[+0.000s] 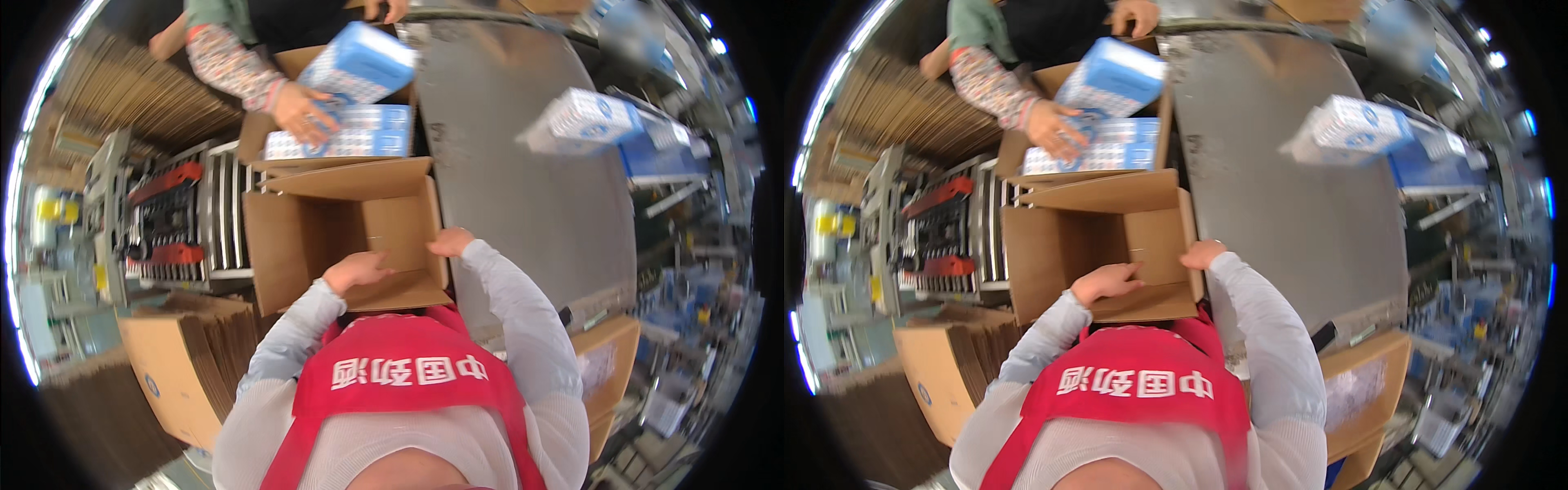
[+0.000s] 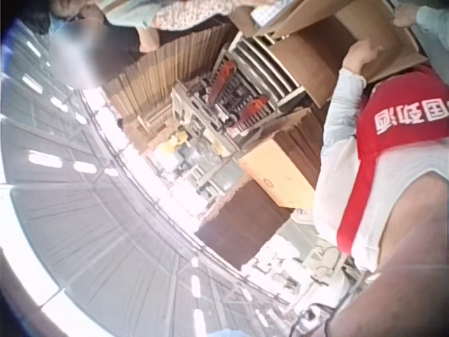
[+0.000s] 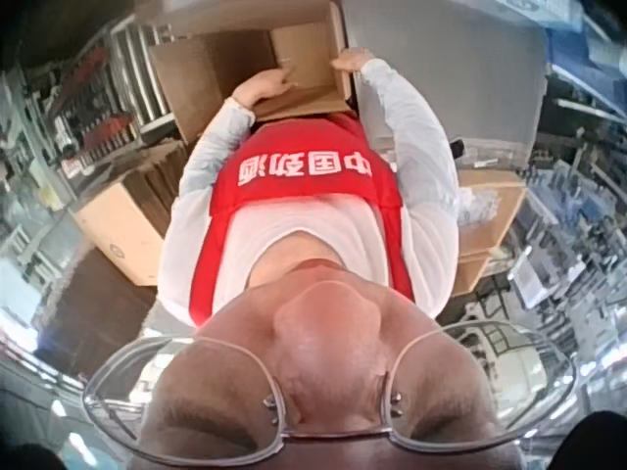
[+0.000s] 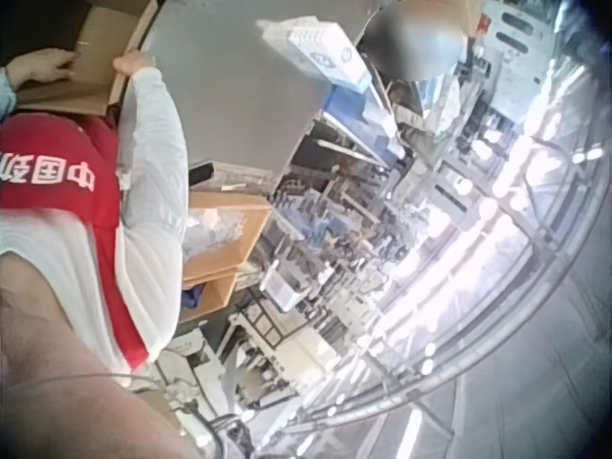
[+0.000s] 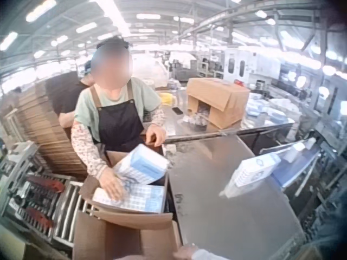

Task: The person packs blue and white patterned boxes into larger cardboard shipping boxes. They arrange the items inside, close the flaps, and move the filled boxes to a conveyor belt.

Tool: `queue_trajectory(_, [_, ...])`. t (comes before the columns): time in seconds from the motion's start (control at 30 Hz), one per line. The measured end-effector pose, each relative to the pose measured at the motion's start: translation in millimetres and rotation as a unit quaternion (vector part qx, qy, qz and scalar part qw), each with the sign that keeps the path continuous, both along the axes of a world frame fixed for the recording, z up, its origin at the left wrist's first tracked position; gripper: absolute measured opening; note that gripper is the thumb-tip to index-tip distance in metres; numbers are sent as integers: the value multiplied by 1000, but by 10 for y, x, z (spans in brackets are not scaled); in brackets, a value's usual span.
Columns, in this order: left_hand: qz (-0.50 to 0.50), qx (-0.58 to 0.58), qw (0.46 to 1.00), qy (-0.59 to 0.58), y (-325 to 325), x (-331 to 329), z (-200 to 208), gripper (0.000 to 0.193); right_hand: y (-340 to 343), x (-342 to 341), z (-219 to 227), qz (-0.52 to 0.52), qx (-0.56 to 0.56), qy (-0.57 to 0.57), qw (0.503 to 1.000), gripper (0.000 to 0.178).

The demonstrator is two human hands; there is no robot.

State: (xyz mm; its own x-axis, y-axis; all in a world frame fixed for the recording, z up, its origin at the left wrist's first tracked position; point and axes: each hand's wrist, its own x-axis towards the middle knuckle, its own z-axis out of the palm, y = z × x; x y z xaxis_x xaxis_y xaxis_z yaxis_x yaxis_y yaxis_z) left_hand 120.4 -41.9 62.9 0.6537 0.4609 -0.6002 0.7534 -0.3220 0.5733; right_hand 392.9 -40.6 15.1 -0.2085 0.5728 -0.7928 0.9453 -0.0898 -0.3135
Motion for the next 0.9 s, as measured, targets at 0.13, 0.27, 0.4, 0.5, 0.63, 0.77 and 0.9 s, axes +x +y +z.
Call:
queue_trajectory(0.13, [39,-55,998,-17,-129,24,63,66,-84,199,365,-25,63,46,997,85])
queue_trajectory(0.27, [87,-126,988,-17,-331,-75,205,69,594,1073,564,-111,332,111,930,51])
queue_trajectory(0.4, [84,-114,990,10,-184,27,631,64,1735,2483,889,-34,640,-181,746,62])
queue_trajectory(0.5, [66,-28,997,-6,69,315,829,54,1980,3477,579,-142,500,-326,790,29])
queue_trajectory(0.63, [37,95,991,-84,210,652,829,46,1763,3518,549,-166,551,-278,769,21])
queue_trajectory(0.77, [23,180,977,-108,289,1191,960,50,1119,2791,547,-193,553,-227,778,33])
queue_trajectory(0.9, [38,343,916,-202,511,1847,845,71,422,1827,726,-16,612,94,785,44])
